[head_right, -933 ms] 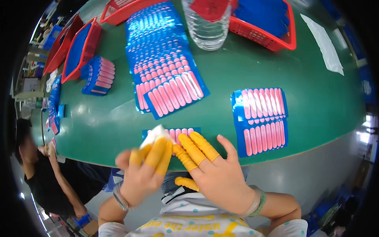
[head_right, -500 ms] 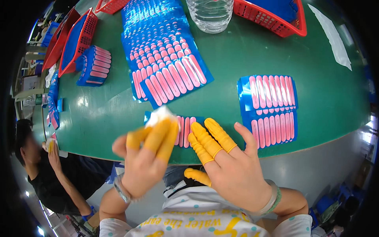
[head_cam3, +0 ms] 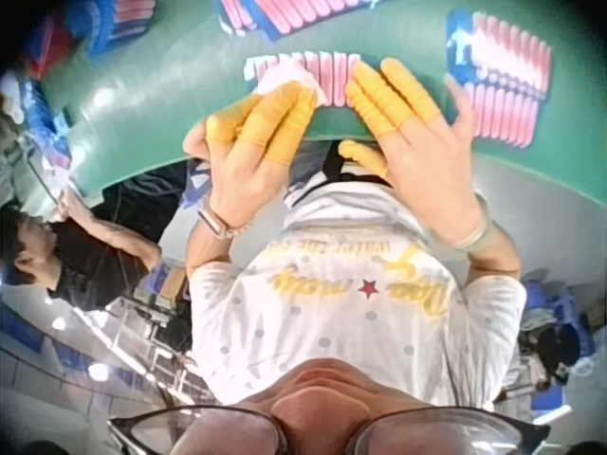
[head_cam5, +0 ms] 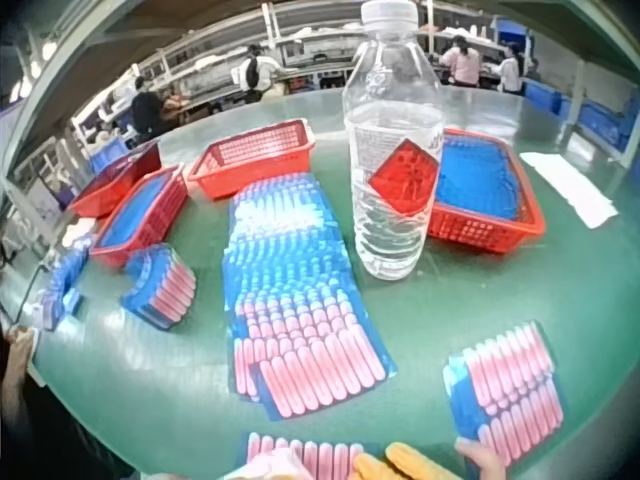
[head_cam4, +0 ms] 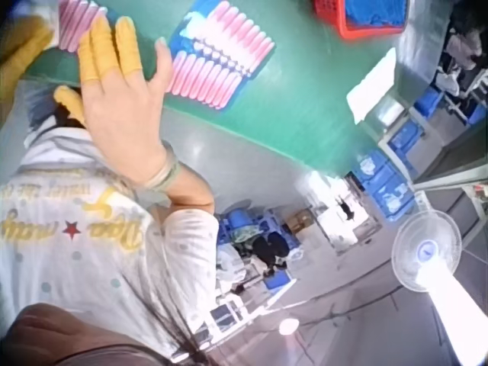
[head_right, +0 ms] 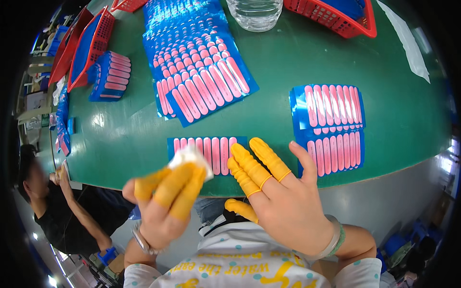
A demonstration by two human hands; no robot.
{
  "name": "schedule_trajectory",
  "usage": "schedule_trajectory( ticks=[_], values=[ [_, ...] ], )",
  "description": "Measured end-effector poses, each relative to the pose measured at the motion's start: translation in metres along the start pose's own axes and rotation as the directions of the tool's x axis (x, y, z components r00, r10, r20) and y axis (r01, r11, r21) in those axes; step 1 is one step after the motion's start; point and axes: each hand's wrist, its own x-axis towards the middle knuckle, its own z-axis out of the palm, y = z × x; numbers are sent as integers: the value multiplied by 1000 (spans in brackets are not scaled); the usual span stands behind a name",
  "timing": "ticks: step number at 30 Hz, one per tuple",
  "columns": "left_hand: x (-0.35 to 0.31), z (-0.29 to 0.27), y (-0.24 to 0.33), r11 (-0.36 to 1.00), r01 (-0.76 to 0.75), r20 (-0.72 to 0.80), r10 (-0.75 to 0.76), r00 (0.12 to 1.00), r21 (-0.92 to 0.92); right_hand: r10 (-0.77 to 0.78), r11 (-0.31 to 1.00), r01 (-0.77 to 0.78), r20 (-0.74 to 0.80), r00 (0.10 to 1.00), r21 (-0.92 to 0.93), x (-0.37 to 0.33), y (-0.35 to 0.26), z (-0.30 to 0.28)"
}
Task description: The person cleans small pink plastic parts arranged on a sheet by wiping them with a cloth.
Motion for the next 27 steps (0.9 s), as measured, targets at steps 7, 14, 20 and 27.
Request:
schedule_trajectory(
  ticks=[7,14,20,27],
  values=[
    [5,26,8,998,-57,12,56,998,22,5,1000,-5,-2,1000,-11,0,0,1],
    [-1,15,9,995,-69,47,73,996,-78,-6,1000,6,-5,1000,-21,-1,0,1],
    [36,33,7,998,-18,-3,18,1000,52,14,1000,-14,-4,1000,5,-4,-3,3],
    [-12,13,33,999,-17,84,13,996,44,28,992,-27,-4,1000,125,-6,1,2]
  ],
)
